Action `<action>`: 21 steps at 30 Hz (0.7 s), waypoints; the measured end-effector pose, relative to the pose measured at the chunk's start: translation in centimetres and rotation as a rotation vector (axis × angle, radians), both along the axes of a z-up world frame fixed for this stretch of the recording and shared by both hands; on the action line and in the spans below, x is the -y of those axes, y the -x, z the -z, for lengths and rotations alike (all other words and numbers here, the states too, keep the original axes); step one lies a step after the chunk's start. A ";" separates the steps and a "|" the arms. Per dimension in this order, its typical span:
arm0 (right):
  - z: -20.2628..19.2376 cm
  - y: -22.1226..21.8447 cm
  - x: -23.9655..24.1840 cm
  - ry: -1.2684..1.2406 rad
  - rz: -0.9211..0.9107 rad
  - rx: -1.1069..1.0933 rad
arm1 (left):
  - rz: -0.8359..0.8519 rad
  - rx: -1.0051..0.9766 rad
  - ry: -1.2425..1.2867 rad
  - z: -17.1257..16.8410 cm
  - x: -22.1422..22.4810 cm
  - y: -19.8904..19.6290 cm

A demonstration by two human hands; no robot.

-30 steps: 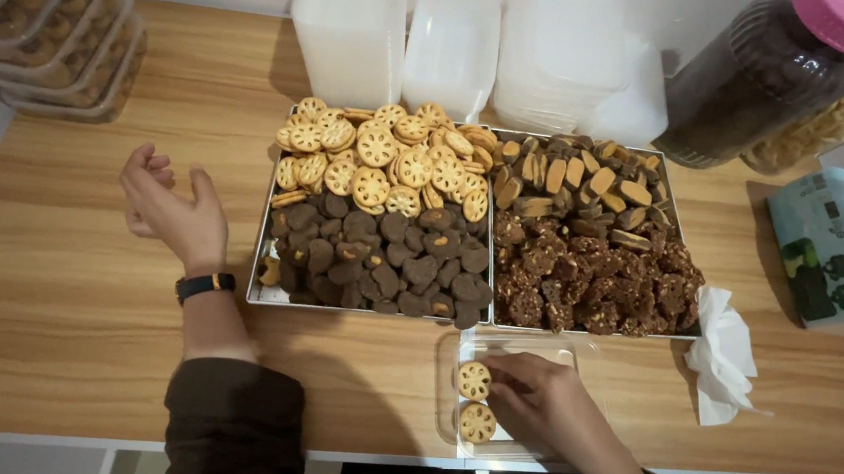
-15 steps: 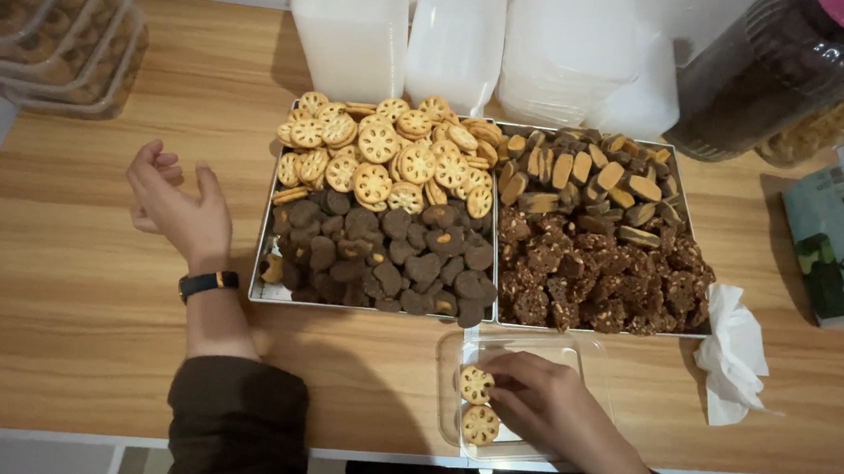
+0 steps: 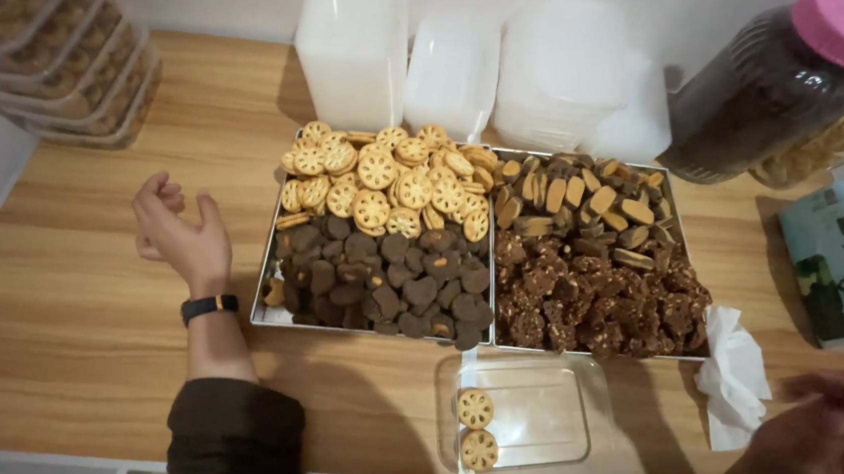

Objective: Assembling sandwich cookies by joining two halves and placing the finished cookies into a plastic container.

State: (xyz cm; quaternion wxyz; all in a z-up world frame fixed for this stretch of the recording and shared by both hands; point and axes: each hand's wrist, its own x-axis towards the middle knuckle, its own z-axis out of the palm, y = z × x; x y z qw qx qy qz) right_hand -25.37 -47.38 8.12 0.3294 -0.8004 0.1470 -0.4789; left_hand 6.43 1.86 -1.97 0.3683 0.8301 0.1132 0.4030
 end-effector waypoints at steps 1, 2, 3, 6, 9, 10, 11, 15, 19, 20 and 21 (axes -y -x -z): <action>-0.3 -0.3 0.3 0.155 0.196 0.058 | 0.003 -0.014 0.005 0.0 0.1 0.1; 1.5 -1.1 3.5 0.154 0.200 0.063 | 0.007 -0.009 0.005 0.6 -0.1 -0.1; 3.4 -2.1 6.7 0.176 0.084 0.218 | 0.024 0.025 -0.044 1.1 -0.4 -0.4; 5.3 -3.2 10.0 -0.142 0.020 0.352 | 0.135 0.118 -0.038 2.2 -0.9 -1.3; 6.1 -2.7 10.0 -0.267 -0.014 0.261 | 0.388 0.081 0.297 3.0 -0.6 -2.2; 6.4 -2.7 10.1 -0.045 -0.108 0.210 | 0.537 -0.005 0.583 3.4 -0.4 -2.5; 6.8 -2.8 10.1 -0.050 -0.109 0.217 | 0.537 0.000 0.576 3.0 0.0 -2.6; 8.2 -3.0 10.2 -0.063 -0.182 0.214 | 0.795 -0.270 0.824 0.7 1.8 -1.1; 7.9 -3.0 9.3 -0.068 -0.168 0.156 | 0.883 -0.409 0.745 -4.3 4.3 1.6; 7.7 -3.0 9.0 -0.066 -0.171 0.158 | 0.880 -0.405 0.746 -4.6 4.4 1.8; 7.4 -3.0 8.8 -0.052 -0.173 0.133 | 0.888 -0.410 0.754 -4.9 4.5 2.0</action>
